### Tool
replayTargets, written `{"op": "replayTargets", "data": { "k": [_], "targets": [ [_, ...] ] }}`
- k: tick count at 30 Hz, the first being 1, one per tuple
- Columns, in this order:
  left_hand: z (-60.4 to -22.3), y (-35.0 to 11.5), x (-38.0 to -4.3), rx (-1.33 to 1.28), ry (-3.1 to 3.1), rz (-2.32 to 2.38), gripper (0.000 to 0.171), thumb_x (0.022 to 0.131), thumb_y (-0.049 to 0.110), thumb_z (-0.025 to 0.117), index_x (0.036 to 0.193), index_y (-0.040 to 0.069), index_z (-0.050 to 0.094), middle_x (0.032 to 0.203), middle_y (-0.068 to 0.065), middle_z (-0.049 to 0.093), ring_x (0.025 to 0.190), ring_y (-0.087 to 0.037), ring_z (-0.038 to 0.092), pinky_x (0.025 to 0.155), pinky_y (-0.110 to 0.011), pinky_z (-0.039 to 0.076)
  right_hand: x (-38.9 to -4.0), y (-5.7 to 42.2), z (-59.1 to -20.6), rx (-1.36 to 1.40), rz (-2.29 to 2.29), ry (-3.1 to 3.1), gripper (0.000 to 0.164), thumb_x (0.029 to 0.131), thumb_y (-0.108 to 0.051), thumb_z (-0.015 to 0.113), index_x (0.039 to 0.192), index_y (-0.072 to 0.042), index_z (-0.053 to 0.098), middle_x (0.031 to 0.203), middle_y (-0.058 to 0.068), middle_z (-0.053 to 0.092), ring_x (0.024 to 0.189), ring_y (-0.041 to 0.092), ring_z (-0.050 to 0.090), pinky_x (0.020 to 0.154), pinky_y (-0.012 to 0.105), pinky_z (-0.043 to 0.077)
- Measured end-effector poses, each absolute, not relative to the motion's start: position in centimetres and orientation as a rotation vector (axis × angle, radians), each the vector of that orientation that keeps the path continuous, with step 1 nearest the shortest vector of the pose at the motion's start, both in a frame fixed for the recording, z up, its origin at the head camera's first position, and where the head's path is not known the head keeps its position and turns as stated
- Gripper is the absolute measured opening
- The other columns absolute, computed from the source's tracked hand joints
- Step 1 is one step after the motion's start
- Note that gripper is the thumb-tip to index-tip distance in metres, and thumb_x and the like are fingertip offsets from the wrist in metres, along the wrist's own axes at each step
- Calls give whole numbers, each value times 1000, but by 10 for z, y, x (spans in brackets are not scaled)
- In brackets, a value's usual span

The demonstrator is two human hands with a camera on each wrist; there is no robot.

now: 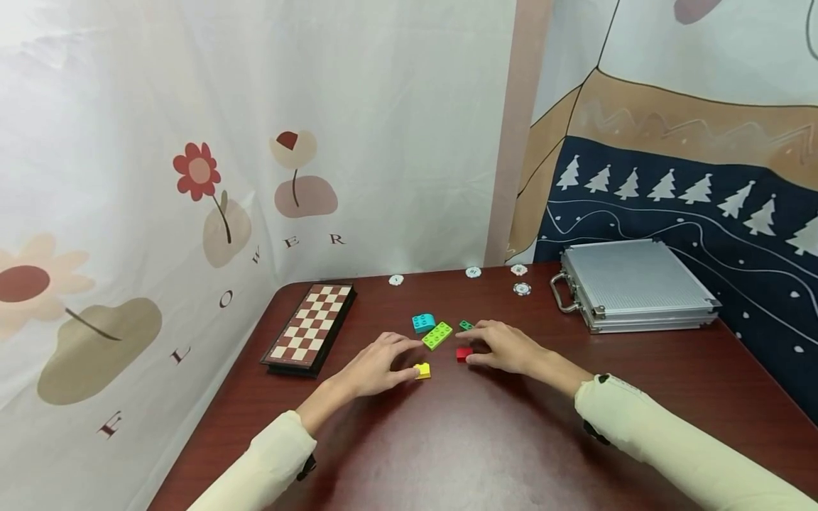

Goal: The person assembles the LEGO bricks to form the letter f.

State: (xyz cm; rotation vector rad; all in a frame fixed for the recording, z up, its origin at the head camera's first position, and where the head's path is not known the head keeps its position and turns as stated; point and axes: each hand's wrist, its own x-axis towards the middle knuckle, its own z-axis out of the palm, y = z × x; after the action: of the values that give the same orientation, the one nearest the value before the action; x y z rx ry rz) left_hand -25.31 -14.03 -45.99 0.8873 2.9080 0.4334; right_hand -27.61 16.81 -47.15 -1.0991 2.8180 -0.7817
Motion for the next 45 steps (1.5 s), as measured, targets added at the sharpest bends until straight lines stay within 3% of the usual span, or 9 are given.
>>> {"op": "replayTargets", "data": {
  "k": [6, 11, 16, 29, 35, 41, 45],
  "targets": [
    [-463, -135, -251, 914, 2864, 460, 44, 97, 41, 74, 135, 19, 70, 130, 0, 67, 123, -20, 55, 101, -43, 50, -278, 163, -474, -1165, -839, 2771, 38, 94, -19, 79, 129, -6, 73, 104, 2, 68, 89, 16, 60, 76, 29, 53],
    [-464, -132, -252, 958, 2839, 507, 33, 96, 33, 76, 124, 15, 76, 114, 3, 71, 107, -16, 58, 90, -32, 52, -278, 159, -477, -1167, -865, 2781, 29, 94, -14, 79, 121, -4, 76, 100, 3, 68, 87, 15, 61, 76, 29, 55],
    [-464, -129, -255, 997, 2793, 598, 30, 96, 26, 78, 122, 12, 77, 109, 4, 74, 100, -16, 62, 85, -27, 51, -279, 155, -480, -1188, -922, 2771, 26, 92, -11, 81, 116, -4, 77, 91, 2, 62, 81, 14, 60, 72, 27, 55],
    [-477, -114, -261, 922, 2820, 769, 33, 86, 30, 88, 113, 14, 78, 87, 6, 58, 80, -8, 52, 69, -22, 46, -278, 147, -481, -1156, -977, 2733, 30, 84, -18, 89, 108, -6, 77, 85, -3, 55, 72, 8, 52, 62, 22, 48],
    [-477, -116, -263, 938, 2769, 861, 43, 82, 31, 91, 117, 13, 76, 92, 4, 62, 82, -10, 54, 72, -22, 47, -278, 151, -477, -1167, -986, 2675, 40, 82, -21, 90, 116, -5, 75, 93, 0, 60, 77, 11, 58, 67, 23, 52],
    [-475, -124, -268, 963, 2690, 886, 43, 84, 19, 88, 125, 14, 75, 116, 6, 72, 97, -15, 60, 86, -30, 51, -281, 160, -471, -1242, -960, 2579, 44, 84, 3, 80, 126, -1, 70, 113, 7, 71, 93, 19, 65, 72, 27, 57],
    [-476, -127, -268, 919, 2676, 858, 38, 87, 17, 85, 125, 18, 77, 108, 10, 73, 97, -14, 60, 85, -28, 50, -282, 160, -473, -1245, -933, 2536, 42, 90, 4, 74, 131, -1, 69, 118, 8, 73, 94, 22, 63, 77, 31, 57]
  ]
}}
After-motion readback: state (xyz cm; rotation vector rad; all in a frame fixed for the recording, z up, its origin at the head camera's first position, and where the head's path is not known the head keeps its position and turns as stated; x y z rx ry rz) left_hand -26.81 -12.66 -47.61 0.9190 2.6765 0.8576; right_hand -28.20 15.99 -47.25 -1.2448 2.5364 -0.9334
